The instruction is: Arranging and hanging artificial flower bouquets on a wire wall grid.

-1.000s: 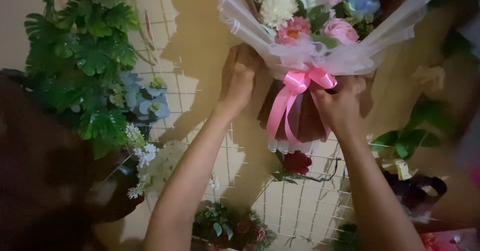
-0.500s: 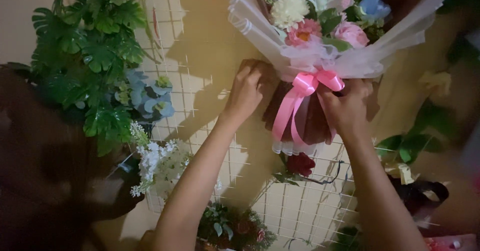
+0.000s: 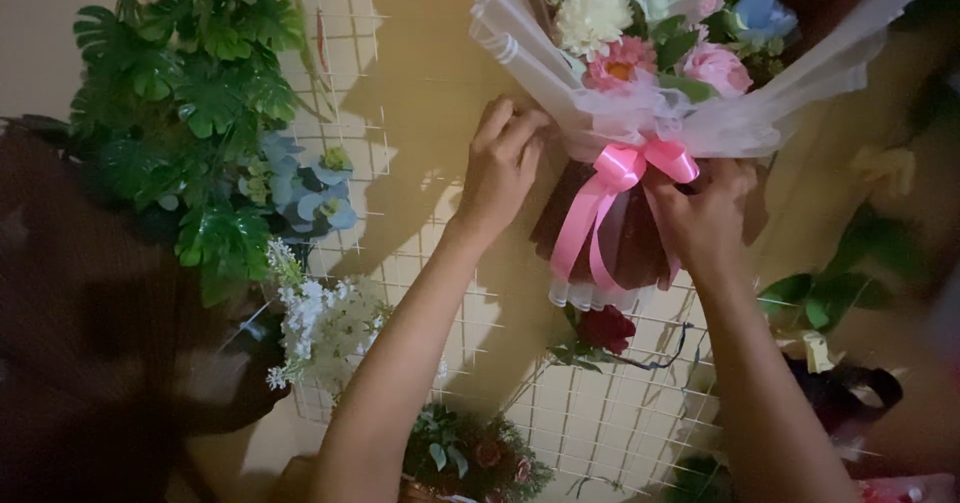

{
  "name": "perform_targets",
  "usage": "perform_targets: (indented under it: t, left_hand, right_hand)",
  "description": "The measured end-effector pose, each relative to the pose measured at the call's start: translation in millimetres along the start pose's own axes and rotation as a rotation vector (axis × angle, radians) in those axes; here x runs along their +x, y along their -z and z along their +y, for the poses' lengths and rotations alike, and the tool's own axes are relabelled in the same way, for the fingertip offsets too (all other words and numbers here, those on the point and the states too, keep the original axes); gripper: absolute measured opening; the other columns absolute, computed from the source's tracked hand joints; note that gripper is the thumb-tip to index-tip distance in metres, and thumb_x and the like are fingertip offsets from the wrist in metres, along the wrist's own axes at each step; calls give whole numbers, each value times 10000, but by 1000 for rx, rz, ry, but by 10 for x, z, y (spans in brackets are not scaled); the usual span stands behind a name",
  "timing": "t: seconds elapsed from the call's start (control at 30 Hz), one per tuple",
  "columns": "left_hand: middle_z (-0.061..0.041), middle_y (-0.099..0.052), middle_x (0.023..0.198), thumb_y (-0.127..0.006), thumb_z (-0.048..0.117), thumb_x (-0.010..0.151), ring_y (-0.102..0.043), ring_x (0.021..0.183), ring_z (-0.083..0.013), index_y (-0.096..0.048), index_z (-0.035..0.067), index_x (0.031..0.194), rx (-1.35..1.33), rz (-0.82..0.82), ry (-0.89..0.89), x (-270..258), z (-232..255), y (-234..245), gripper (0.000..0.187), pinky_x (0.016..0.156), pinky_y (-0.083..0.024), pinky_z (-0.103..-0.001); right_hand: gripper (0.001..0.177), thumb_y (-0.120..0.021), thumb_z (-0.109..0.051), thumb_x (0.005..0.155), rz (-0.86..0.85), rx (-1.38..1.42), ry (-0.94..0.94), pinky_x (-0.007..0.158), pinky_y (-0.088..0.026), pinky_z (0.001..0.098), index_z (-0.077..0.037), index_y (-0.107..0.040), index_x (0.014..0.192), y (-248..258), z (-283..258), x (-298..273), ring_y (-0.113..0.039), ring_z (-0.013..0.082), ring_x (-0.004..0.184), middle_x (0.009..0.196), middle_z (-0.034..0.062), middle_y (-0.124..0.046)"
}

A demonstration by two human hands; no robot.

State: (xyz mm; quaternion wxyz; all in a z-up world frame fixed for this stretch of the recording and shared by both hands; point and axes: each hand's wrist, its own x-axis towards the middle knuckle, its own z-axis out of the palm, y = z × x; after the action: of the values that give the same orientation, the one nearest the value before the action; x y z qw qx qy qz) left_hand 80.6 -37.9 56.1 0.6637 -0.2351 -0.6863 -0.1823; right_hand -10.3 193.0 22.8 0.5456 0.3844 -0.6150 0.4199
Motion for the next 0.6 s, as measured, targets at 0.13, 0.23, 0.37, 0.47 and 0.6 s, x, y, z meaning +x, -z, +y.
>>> perform_targets:
  t: [0.13, 0.23, 0.37, 0.47, 0.6]
  left_hand:
    - [-116, -610, 1064, -645, -113, 862, -645, 1041, -331, -651, 30, 1099, -18, -55, -16, 46, 18, 65, 277, 911, -541, -430]
    - [-138, -601, 1122, -645, -99, 853, -613, 1078, -365, -627, -3, 1142, -16, -71, -110, 93, 113, 110, 306, 926, -526, -442]
    - [-150, -588, 1099, -677, -70, 841, -621, 973, -322, -673, 33, 1121, 30, -133, -46, 112, 95, 101, 298, 848, -531, -413]
    - [-96, -612, 1075, -684, -55, 864, -626, 1082, -320, -657, 58, 1040, 157, -117, -166, 149, 55, 82, 211, 962, -522, -430]
    - [-108, -664, 1108, -628, -66, 870, -621, 1113, -322, -656, 35, 1065, 204, -105, -254, 186, 12, 19, 221, 979, -487, -446]
  right_hand:
    - [454, -910, -307, 810, -25, -164, -264, 931, -506, 482, -29, -738, 1125, -26, 11, -31, -645, 400, 1069, 1120, 203, -709]
    - [503, -864, -297, 845, 1, 44, -176, 965, -524, 461, -6, -684, 1215, -72, 182, -82, -632, 393, 1139, 1238, 224, -646]
    - [498, -870, -306, 870, -5, -13, -133, 1002, -506, 481, -17, -705, 1240, -6, 11, -17, -625, 403, 1163, 1248, 216, -679]
    - [494, -885, -317, 846, 0, -110, -114, 990, -500, 489, -36, -728, 1222, 29, -53, -9, -628, 411, 1151, 1239, 212, -689]
    - [505, -869, -329, 846, -17, -102, -147, 990, -505, 481, -49, -722, 1240, 66, -38, -8, -641, 406, 1145, 1241, 200, -689]
